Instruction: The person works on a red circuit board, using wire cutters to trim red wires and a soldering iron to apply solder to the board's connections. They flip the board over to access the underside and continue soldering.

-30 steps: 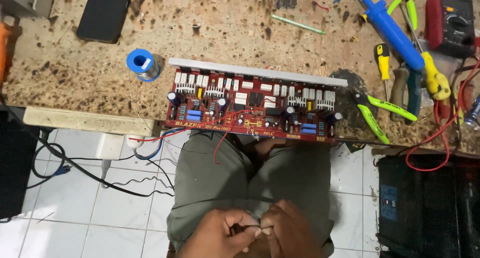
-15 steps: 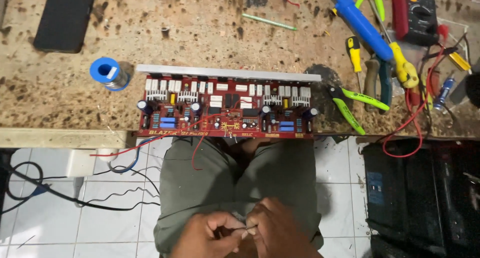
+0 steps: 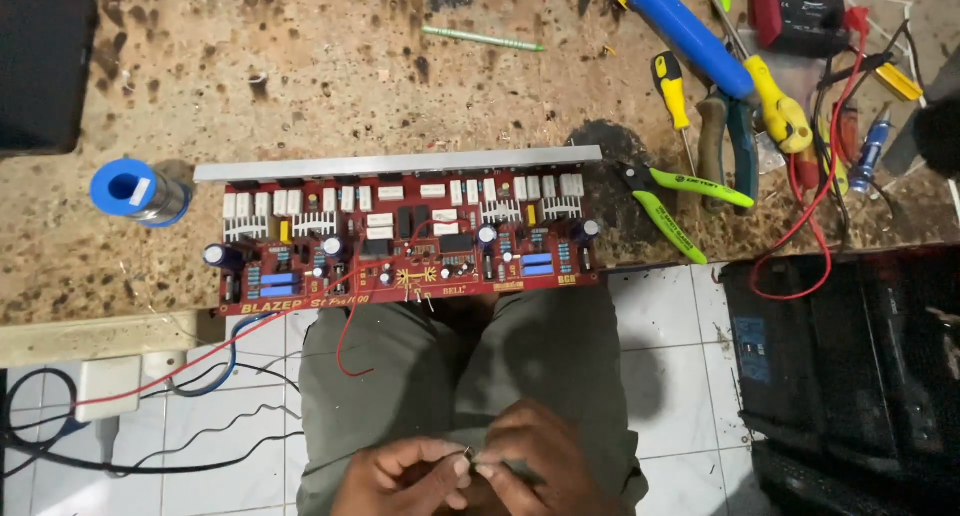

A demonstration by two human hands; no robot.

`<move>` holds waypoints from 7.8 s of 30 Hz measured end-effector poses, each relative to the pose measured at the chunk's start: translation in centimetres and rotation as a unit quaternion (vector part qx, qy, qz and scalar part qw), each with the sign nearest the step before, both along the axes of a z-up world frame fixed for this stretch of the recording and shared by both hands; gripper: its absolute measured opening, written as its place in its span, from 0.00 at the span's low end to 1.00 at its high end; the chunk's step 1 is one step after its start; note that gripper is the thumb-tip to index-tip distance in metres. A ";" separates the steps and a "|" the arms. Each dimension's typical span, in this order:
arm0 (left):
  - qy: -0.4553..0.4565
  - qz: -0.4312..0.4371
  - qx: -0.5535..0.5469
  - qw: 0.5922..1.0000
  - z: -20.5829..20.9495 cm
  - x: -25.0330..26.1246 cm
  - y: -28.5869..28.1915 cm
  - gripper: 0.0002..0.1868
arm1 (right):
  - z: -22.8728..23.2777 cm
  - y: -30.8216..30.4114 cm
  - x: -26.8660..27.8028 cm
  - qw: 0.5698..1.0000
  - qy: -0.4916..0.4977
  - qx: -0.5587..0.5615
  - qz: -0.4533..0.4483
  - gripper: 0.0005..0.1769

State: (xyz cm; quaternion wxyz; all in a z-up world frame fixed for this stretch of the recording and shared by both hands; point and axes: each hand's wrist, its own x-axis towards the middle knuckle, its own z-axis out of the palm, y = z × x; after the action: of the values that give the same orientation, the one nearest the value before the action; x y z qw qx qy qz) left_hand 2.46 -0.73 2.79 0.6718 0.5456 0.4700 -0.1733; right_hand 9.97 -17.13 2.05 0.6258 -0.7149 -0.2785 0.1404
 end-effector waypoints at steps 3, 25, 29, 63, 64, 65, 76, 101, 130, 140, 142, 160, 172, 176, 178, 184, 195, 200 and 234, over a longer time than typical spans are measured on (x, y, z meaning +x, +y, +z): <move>-0.070 0.014 -0.069 0.995 -1.7 -0.5 -0.4 0.04 | 0.9 2.0 0.1 0.974 -0.194 0.006 -0.118 0.06; -0.006 0.019 -0.046 0.999 -2.9 6.2 -2.6 0.07 | -6.9 -3.0 2.9 0.953 -0.120 -0.238 -0.143 0.05; -0.032 0.054 -0.100 0.993 -4.5 6.3 -3.0 0.05 | -4.7 -2.2 4.3 0.962 -0.008 -0.232 -0.144 0.07; -0.417 -0.012 0.166 0.894 1.7 8.0 -2.7 0.02 | 0.9 -0.5 3.4 0.977 0.049 -0.031 -0.205 0.08; -0.404 -0.010 0.155 0.901 2.0 8.0 -2.7 0.01 | 0.8 -0.5 3.3 0.972 0.009 -0.053 -0.228 0.09; -0.392 -0.007 0.145 0.908 2.2 7.9 -2.6 0.01 | 0.7 -0.4 3.1 0.965 -0.031 -0.075 -0.251 0.09; -0.220 0.125 -0.054 0.966 0.0 9.8 -3.6 0.15 | 6.7 1.1 11.2 0.876 -0.322 -0.335 -0.131 0.07; -0.174 -0.060 -0.101 0.978 0.8 11.3 0.6 0.28 | 9.6 5.3 11.8 0.847 -0.315 -0.425 -0.054 0.01; -0.339 0.028 -0.025 0.940 -0.7 11.4 -0.2 0.15 | 6.9 6.0 9.7 0.840 -0.363 -0.378 -0.137 0.09; -0.339 0.031 -0.041 0.940 -0.6 11.6 0.0 0.14 | 7.3 6.4 9.3 0.835 -0.333 -0.408 -0.158 0.11; -0.350 0.042 -0.030 0.935 -0.7 11.6 -0.3 0.13 | 7.5 6.5 9.2 0.827 -0.340 -0.421 -0.155 0.10; -0.308 0.042 -0.097 0.945 -0.8 11.4 -0.4 0.12 | 5.9 4.0 10.6 0.822 -0.424 -0.374 -0.068 0.08; -0.124 0.007 -0.062 0.990 0.4 11.6 0.1 0.21 | 9.2 3.3 18.0 0.829 -0.448 -0.334 -0.029 0.11; -0.182 0.080 -0.052 0.979 -0.5 11.8 -0.9 0.19 | 8.9 5.2 22.9 0.833 -0.378 -0.397 0.084 0.17; -0.181 0.085 -0.044 0.979 0.4 12.0 -0.5 0.21 | 9.0 6.0 24.0 0.836 -0.347 -0.414 0.093 0.16; -0.160 0.155 -0.112 0.968 3.3 12.6 0.2 0.19 | 9.8 7.2 26.5 0.830 -0.306 -0.440 0.153 0.10; -0.171 0.105 -0.048 0.978 4.9 11.7 1.2 0.18 | 15.3 7.4 25.1 0.841 -0.071 -0.532 0.071 0.12; -0.202 0.117 0.003 0.972 4.7 12.6 1.7 0.18 | 16.8 5.8 24.4 0.935 -0.078 -0.344 0.018 0.32; -0.303 0.043 0.299 0.904 1.8 6.3 1.7 0.16 | 4.3 5.8 21.9 0.806 -0.567 -0.065 -0.156 0.20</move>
State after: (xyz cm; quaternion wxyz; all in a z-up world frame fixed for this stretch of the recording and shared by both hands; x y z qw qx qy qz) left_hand 8.77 0.94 4.56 0.5939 0.7264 0.2964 0.1782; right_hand 31.91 -11.29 6.32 0.3218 -0.7404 -0.4585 -0.3716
